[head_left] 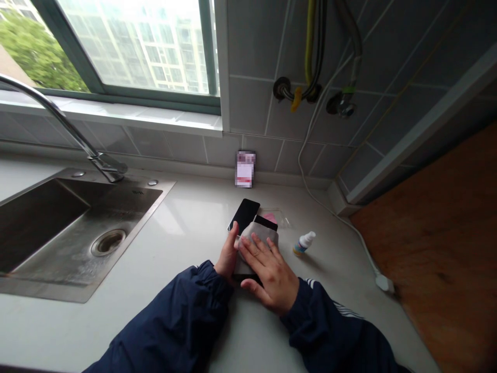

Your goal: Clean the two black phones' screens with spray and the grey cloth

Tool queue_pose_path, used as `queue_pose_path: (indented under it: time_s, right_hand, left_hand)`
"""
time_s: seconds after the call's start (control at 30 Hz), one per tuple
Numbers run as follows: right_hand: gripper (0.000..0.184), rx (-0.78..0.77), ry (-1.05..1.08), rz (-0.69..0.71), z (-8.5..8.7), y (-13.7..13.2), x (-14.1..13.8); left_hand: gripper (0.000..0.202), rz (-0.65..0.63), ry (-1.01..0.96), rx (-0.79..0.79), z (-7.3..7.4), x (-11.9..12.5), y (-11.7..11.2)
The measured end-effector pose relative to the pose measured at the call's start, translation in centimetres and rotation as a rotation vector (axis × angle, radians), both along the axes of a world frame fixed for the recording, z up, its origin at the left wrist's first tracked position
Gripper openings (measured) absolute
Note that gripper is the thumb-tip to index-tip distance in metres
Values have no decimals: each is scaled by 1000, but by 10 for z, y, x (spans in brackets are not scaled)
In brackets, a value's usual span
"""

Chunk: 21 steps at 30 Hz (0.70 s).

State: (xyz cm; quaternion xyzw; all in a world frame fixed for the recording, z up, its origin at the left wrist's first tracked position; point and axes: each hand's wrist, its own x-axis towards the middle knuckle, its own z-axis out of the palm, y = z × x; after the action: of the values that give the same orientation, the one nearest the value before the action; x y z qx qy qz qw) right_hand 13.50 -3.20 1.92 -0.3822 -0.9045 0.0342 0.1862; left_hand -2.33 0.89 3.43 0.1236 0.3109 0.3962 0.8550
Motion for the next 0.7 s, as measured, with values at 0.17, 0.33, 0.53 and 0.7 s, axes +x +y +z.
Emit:
queue_pose_path:
  time_s: [0.17,0.33,0.53,0.7]
  right_hand:
    - [72,-49,-3,64,6,-4,-2]
    - [68,-11,13,57,9,-5,-2]
    - [75,30,32,-140,0,-5,-4]
    - [79,77,124,-283,-12,2,-1]
  left_hand:
    - [90,6,-66,8,0,-9,3]
    - [91,-14,-211,110,3,-14,8]
    - [85,44,-162,132,-1,-12,9]
    - [81,-6,-143,194,4,-6,5]
